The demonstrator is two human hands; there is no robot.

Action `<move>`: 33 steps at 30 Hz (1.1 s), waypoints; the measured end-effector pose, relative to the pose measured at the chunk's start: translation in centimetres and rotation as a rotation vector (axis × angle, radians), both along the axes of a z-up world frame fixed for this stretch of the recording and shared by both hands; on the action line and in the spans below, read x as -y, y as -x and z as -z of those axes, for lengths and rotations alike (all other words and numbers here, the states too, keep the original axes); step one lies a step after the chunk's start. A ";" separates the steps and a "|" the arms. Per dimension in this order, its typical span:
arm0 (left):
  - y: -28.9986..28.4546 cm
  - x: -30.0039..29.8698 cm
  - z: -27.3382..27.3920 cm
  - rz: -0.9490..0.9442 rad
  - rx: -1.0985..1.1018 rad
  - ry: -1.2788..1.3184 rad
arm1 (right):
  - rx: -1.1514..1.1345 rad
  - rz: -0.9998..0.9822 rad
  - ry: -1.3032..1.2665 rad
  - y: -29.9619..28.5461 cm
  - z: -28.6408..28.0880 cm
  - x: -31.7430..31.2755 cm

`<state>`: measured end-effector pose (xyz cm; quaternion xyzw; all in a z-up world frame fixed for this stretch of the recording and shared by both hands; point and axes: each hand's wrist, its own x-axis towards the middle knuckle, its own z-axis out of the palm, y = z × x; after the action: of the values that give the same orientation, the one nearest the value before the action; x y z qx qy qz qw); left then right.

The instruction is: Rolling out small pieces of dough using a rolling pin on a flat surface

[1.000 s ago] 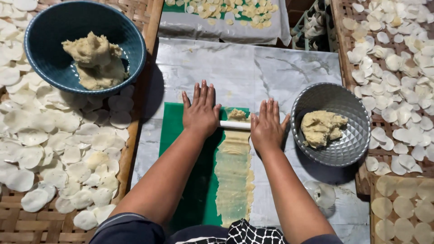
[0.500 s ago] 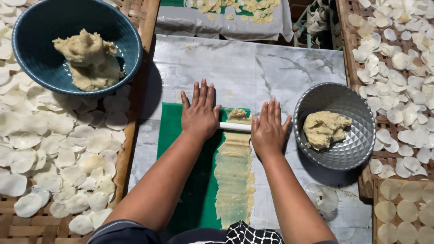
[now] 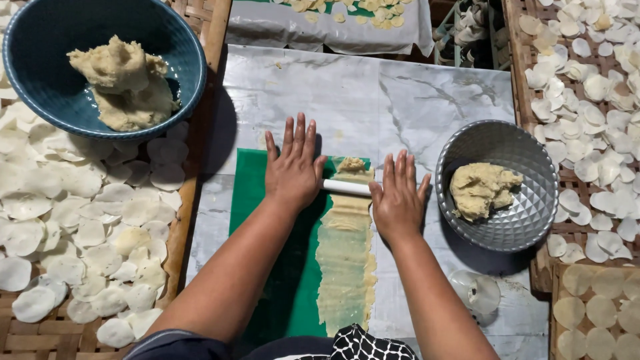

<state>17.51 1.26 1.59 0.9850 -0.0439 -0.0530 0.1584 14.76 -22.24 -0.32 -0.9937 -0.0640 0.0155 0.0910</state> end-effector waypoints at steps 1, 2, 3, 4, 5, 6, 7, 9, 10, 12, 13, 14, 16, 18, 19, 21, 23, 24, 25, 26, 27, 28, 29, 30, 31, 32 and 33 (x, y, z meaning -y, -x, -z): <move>-1.1 0.0 0.2 0.003 0.005 -0.001 | 0.005 0.003 -0.001 -1.3 0.5 0.1; -2.2 -0.1 0.3 -0.018 -0.020 -0.002 | 0.017 0.006 0.030 -2.7 0.9 0.1; -3.2 -0.1 0.5 -0.041 -0.048 -0.004 | 0.027 0.007 0.061 -3.9 1.4 0.2; -3.9 -0.2 0.5 -0.040 -0.045 -0.005 | 0.030 0.008 0.060 -5.0 0.7 -0.2; -4.6 -0.1 0.4 -0.062 -0.043 -0.004 | -0.062 0.030 0.057 -6.1 0.1 -0.4; -5.4 -0.1 0.4 -0.084 -0.041 -0.004 | -0.154 0.053 0.053 -7.2 -0.6 -0.7; -5.7 0.0 0.4 -0.079 -0.038 -0.002 | -0.151 0.058 0.055 -7.5 -0.6 -0.6; -6.4 -0.2 0.3 -0.119 -0.023 -0.002 | -0.146 0.072 0.020 -8.4 -0.8 -0.9; -6.0 -0.1 -0.2 -0.120 -0.016 -0.002 | -0.140 0.071 0.020 -7.8 -1.1 -0.9; -5.1 -0.1 -1.0 -0.114 0.002 0.038 | -0.038 0.052 0.017 -6.6 -1.4 -1.2; -4.5 -0.1 -1.1 -0.115 0.004 0.036 | -0.036 0.051 0.015 -5.7 -1.1 -1.1; -3.9 -0.1 -1.2 -0.107 0.007 0.034 | 0.006 0.045 0.008 -4.9 -0.8 -1.1; -2.5 -0.2 -0.7 -0.103 -0.004 0.033 | 0.034 0.036 0.004 -3.1 -0.4 -0.9; -2.1 -0.4 -0.1 -0.102 0.053 0.078 | 0.095 -0.028 -0.040 -2.4 -0.7 -0.4; -1.5 -0.6 0.2 -0.101 0.066 0.078 | 0.108 -0.027 -0.041 -1.7 -0.8 0.0; -0.2 -1.1 1.0 -0.050 0.280 0.191 | 0.306 -0.088 -0.159 -0.2 -0.9 0.9; 1.0 -2.0 1.6 0.015 0.373 0.183 | 0.268 -0.113 -0.137 1.0 0.2 2.4; 1.9 -2.3 2.0 0.083 0.460 0.176 | 0.225 -0.135 -0.113 1.9 0.8 3.2; 2.3 -2.5 2.6 0.084 0.458 0.176 | 0.222 -0.134 -0.113 1.9 1.4 3.7; 2.8 -2.7 3.1 0.130 0.464 0.154 | 0.227 -0.190 -0.096 1.9 2.1 4.2; 3.3 -2.9 3.6 0.175 0.471 0.130 | 0.233 -0.248 -0.081 1.9 2.7 4.6; 3.1 -2.8 3.3 0.174 0.469 0.129 | 0.231 -0.248 -0.082 1.5 2.3 4.4; 2.7 -2.7 2.9 0.164 0.471 0.125 | 0.279 -0.271 -0.094 1.0 1.8 4.3; 2.3 -2.5 2.5 0.153 0.472 0.121 | 0.327 -0.293 -0.105 0.5 1.4 4.2; 1.6 -2.4 2.1 0.153 0.474 0.121 | 0.329 -0.294 -0.105 -0.2 1.1 4.1; 0.8 -2.3 1.8 0.123 0.370 0.124 | 0.337 -0.292 -0.095 -0.9 0.9 4.0; 0.0 -2.2 1.4 0.094 0.265 0.127 | 0.344 -0.288 -0.085 -1.6 0.6 4.0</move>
<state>17.53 3.44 0.20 0.9682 -0.1138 0.0728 0.2106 16.38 -26.19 -0.96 -0.9575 -0.2206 -0.1440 0.1176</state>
